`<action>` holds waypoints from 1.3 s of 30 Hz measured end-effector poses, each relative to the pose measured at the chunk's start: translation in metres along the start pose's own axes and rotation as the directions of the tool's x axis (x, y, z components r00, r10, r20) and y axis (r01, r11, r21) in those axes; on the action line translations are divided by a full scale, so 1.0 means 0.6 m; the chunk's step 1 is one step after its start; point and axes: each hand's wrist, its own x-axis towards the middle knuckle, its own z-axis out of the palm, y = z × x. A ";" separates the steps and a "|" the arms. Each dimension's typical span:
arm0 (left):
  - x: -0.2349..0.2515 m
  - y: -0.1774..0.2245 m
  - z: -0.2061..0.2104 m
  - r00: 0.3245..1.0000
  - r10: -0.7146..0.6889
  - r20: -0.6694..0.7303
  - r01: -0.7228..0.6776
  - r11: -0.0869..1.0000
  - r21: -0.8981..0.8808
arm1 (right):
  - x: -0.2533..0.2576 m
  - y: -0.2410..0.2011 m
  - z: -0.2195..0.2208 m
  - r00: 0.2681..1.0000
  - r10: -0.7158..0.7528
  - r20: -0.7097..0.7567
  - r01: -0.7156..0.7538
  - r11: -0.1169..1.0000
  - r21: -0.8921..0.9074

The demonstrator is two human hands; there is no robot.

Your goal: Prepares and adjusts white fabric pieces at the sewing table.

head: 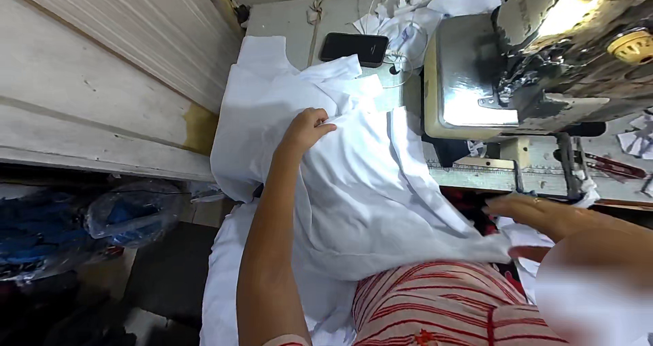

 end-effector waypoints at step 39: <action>-0.137 0.138 0.184 0.908 -0.066 -0.413 -0.301 0.582 -0.755 | 0.041 0.023 -0.031 0.879 -0.032 -0.476 0.289 0.830 0.477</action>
